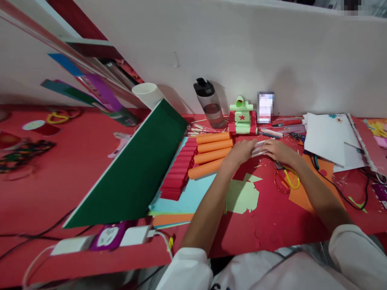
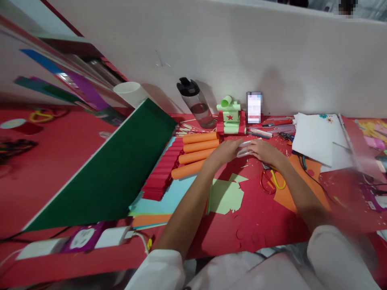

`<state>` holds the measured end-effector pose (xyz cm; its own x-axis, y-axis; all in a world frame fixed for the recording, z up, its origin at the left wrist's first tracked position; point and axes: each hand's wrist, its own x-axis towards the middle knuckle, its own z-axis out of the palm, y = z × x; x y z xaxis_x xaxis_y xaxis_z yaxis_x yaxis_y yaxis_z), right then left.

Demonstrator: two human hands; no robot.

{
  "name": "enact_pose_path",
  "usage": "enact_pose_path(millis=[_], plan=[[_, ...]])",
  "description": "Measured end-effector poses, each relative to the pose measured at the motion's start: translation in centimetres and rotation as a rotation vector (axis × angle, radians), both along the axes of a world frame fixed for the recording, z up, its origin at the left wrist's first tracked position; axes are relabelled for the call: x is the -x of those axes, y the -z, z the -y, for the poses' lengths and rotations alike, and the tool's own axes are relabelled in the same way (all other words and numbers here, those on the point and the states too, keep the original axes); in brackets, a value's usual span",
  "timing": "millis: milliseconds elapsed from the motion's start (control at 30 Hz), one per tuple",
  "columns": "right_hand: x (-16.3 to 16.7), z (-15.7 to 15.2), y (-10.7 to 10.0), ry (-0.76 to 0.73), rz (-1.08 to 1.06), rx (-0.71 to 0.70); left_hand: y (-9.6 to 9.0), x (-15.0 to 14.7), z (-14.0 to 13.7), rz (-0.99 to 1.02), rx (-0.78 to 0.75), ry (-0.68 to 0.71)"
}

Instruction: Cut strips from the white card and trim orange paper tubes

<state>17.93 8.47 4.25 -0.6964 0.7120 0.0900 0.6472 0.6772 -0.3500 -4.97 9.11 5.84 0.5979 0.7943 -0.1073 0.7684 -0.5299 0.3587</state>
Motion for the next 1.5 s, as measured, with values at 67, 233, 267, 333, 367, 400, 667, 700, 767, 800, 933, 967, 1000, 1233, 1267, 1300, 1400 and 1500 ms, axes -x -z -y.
enact_pose_path(millis=[67, 233, 267, 333, 367, 400, 667, 700, 767, 800, 933, 967, 1000, 1233, 1267, 1300, 1400, 1500], plan=[[1.0, -0.3, 0.3, 0.001, -0.013, -0.048, 0.2, 0.2, -0.1, 0.046, 0.014, 0.013], [2.6, -0.9, 1.0, 0.04, 0.016, -0.133, 0.7, 0.6, -0.4, 0.087, 0.072, 0.009], [2.7, -1.0, 1.2, 0.06, 0.02, -0.142, 0.8, 0.8, -0.5, 0.099, 0.08, 0.012], [2.6, -1.2, 1.5, 0.1, 0.012, -0.154, 0.8, 1.1, -0.5, 0.142, 0.103, 0.028], [2.4, -1.3, 1.5, 0.107, 0.005, -0.154, 0.7, 1.3, -0.6, 0.168, 0.119, 0.036], [2.1, -1.4, 1.6, 0.101, 0.006, -0.149, 0.6, 1.4, -0.5, 0.188, 0.137, 0.04], [0.0, -2.6, 0.8, 0.046, -0.005, -0.048, -1.0, 2.7, -0.5, 0.08, 0.129, -0.035], [-0.1, -2.6, 0.6, 0.055, -0.031, -0.056, -1.2, 2.7, -0.5, 0.076, 0.127, -0.029], [-0.1, -2.6, 0.5, 0.087, -0.055, -0.068, -1.5, 2.8, -0.4, 0.064, 0.139, -0.011], [0.0, -2.6, 0.6, 0.108, -0.055, -0.069, -1.7, 2.7, -0.4, 0.051, 0.151, -0.002], [0.3, -2.4, 0.9, 0.173, -0.039, -0.077, -2.0, 2.3, 0.0, -0.081, 0.151, -0.019], [0.3, -2.4, 1.1, 0.193, -0.035, -0.082, -2.1, 2.1, 0.1, -0.11, 0.132, -0.039], [0.2, -2.4, 1.2, 0.218, -0.031, -0.086, -2.2, 2.1, 0.1, -0.133, 0.114, -0.059], [-0.9, -2.5, 1.8, 0.274, -0.04, -0.023, -1.9, 2.0, 0.2, -0.204, 0.054, -0.082], [-1.0, -2.6, 1.8, 0.265, -0.034, 0.002, -1.6, 2.0, 0.2, -0.215, 0.049, -0.076], [-1.0, -2.6, 1.9, 0.257, -0.024, 0.025, -1.3, 2.0, 0.2, -0.229, 0.045, -0.07], [-0.9, -2.8, 2.1, 0.255, -0.013, 0.055, -0.7, 1.9, 0.2, -0.271, 0.029, -0.039], [-0.7, -2.8, 2.0, 0.261, -0.044, 0.049, -0.4, 1.8, 0.3, -0.283, 0.007, -0.016]])
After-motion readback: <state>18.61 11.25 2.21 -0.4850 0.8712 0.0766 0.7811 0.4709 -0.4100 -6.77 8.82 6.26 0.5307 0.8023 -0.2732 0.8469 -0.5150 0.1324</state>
